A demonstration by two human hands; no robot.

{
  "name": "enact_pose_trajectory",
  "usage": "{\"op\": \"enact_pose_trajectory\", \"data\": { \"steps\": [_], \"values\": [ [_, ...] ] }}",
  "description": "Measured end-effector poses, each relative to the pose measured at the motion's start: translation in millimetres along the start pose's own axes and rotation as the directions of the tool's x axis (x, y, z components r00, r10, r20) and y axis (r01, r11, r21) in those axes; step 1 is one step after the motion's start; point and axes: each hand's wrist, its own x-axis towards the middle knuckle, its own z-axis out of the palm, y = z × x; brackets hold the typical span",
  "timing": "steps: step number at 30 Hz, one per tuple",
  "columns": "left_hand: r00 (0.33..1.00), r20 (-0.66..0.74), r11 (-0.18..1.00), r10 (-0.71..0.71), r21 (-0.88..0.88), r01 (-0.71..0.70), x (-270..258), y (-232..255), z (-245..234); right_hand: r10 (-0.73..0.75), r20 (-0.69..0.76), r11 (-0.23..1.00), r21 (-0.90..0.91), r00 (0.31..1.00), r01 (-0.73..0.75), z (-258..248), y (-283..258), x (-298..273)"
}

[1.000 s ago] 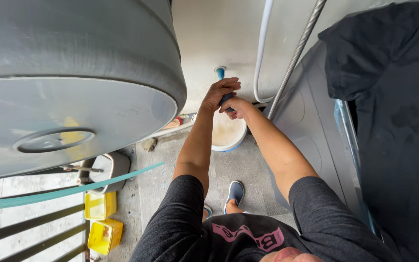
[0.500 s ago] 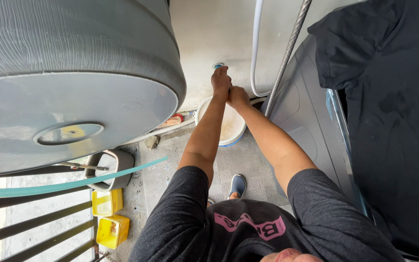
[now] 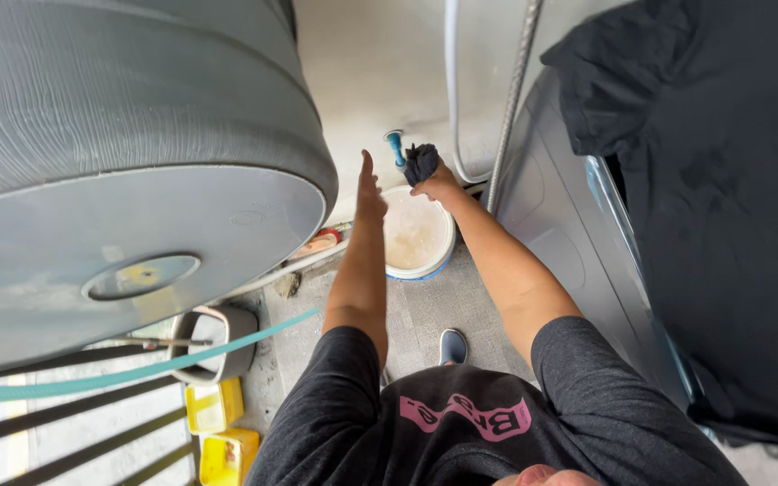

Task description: The person disassembles a standing fan by removing the front grille and fan blades. They then wet a cloth and wipe the fan grille and blades before reassembling the fan.

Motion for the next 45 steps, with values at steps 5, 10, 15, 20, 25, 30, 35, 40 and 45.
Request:
{"op": "enact_pose_trajectory", "data": {
  "steps": [5, 10, 15, 20, 25, 30, 35, 40, 45],
  "values": [
    [0.848, 0.491, 0.942, -0.200, 0.334, 0.028, -54.3, -14.7, -7.8, 0.214, 0.204, 0.815, 0.502, 0.955, -0.289, -14.2, 7.6, -52.2],
    [0.686, 0.668, 0.877, -0.288, 0.471, -0.090, -118.3, -50.3, -2.7, 0.228, 0.084, 0.726, 0.650, 0.970, -0.227, -25.3, 4.2, -166.5],
    [0.543, 0.721, 0.823, -0.430, 0.560, -0.093, -187.3, -104.7, 10.5, 0.218, -0.157, 0.702, 0.711, 0.963, -0.043, -32.5, -16.1, -317.8],
    [0.390, 0.641, 0.616, -0.661, 0.761, -0.204, -295.1, -185.7, 32.4, 0.337, -0.410, 0.746, 0.666, 0.848, 0.026, -43.7, -37.1, -470.9],
    [0.207, 0.585, 0.509, -0.785, 0.798, -0.323, -405.9, -275.7, 42.7, 0.520, -0.573, 0.665, 0.737, 0.633, 0.121, -49.9, -48.4, -618.5],
    [0.124, 0.460, 0.370, -0.879, 0.823, -0.432, -530.3, -372.8, 52.0, 0.533, -0.726, 0.658, 0.678, 0.434, 0.327, -63.5, -33.3, -760.4],
    [-0.001, 0.466, 0.389, -0.885, 0.736, -0.554, -666.4, -490.1, 41.2, 0.539, -0.811, 0.690, 0.579, 0.226, 0.435, -77.8, -10.9, -928.3],
    [-0.131, 0.396, 0.389, -0.909, 0.691, -0.609, -808.5, -597.3, 8.4, 0.516, -0.852, 0.698, 0.481, 0.094, 0.531, -77.5, -2.0, -1092.7],
    [-0.268, 0.410, 0.484, -0.872, 0.647, -0.589, -926.8, -705.5, -26.7, 0.523, -0.843, 0.700, 0.341, -0.125, 0.627, -74.5, -10.1, -1223.9]
  ]
}}
